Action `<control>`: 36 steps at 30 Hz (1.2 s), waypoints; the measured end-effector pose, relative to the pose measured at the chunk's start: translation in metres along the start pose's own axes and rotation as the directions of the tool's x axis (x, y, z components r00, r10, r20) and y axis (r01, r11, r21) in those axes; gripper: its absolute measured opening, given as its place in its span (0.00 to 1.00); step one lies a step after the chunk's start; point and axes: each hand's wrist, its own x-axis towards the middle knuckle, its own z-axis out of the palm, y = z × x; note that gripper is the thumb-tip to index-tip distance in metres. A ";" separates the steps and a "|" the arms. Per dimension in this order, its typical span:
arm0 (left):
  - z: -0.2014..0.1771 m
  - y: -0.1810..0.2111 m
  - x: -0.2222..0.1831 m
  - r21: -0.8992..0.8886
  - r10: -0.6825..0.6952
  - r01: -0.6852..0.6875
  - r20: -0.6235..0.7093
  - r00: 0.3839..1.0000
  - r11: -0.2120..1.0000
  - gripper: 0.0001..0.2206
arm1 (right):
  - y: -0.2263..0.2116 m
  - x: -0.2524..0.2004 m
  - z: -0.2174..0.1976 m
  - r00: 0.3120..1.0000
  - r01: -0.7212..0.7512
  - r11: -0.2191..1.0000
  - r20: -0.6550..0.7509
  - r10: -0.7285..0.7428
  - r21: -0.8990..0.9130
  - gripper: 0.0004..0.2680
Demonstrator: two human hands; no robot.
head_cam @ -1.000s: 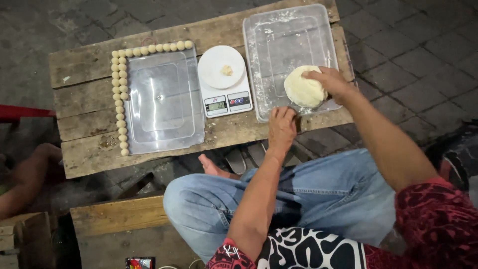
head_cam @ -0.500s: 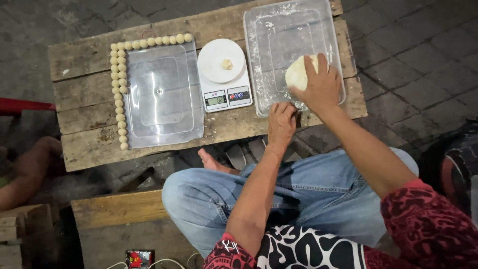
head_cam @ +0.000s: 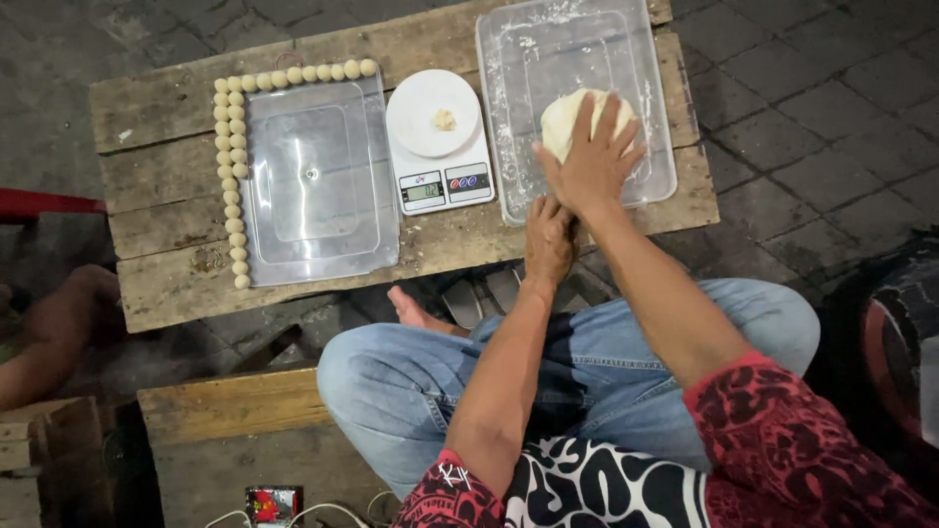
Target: Portioning and rolling dough into uniform balls using a digital scale for measurement.
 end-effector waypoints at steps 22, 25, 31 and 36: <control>-0.005 0.004 0.004 -0.028 0.099 -0.101 -0.076 0.992 0.994 0.05 | 0.137 -0.012 0.023 0.887 0.382 0.879 -0.381 -0.262 0.286 0.12; -0.001 -0.001 0.005 -0.023 0.119 -0.121 -0.096 0.988 0.992 0.05 | 0.139 -0.006 0.032 0.948 0.236 0.892 -0.293 -0.124 0.386 0.13; -0.002 0.001 0.001 -0.027 0.092 -0.094 -0.069 0.993 0.995 0.04 | 0.135 -0.009 0.039 0.976 0.153 0.920 -0.200 -0.084 0.362 0.14; -0.001 0.000 0.003 -0.023 0.129 -0.131 -0.080 0.988 0.991 0.02 | 0.121 -0.006 0.021 0.993 0.083 0.913 -0.105 -0.045 0.400 0.09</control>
